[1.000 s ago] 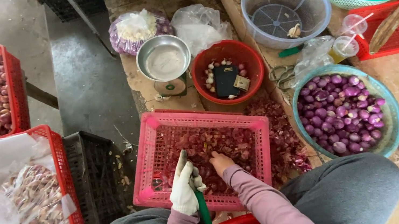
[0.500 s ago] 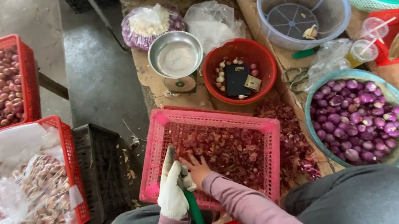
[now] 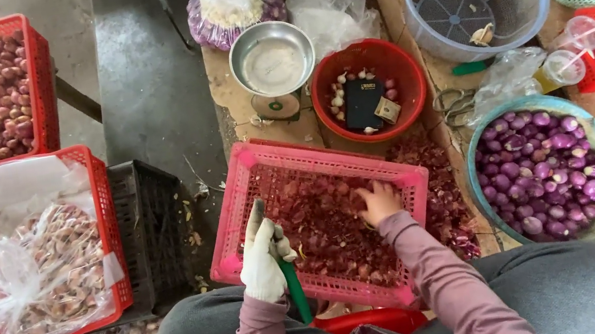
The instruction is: Peeling small red onions or shallots using a knife and sorting them into baskets.
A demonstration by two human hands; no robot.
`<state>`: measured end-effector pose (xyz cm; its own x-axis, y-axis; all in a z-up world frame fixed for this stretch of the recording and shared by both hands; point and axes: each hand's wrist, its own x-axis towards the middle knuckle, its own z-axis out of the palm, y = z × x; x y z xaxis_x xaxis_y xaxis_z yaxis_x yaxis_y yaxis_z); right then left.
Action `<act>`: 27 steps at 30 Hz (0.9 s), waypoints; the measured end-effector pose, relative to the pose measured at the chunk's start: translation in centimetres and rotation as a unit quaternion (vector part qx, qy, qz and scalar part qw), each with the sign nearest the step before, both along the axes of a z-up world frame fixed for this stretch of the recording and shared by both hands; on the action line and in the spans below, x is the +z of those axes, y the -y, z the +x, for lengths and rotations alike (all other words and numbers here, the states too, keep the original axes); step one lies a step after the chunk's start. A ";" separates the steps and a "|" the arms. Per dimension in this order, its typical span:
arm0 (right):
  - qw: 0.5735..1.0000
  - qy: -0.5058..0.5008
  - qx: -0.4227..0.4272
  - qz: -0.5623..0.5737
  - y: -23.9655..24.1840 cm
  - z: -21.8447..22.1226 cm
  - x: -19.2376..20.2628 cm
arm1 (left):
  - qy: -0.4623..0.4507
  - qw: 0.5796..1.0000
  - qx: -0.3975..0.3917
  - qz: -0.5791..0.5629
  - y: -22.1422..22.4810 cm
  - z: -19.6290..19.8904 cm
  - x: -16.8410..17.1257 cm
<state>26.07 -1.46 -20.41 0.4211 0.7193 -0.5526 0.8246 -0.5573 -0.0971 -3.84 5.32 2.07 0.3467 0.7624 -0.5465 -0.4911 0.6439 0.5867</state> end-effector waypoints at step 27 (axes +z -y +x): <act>0.472 -0.739 -0.405 0.259 5.3 -7.7 8.2 | 0.016 0.958 -0.283 0.048 5.6 3.6 -0.9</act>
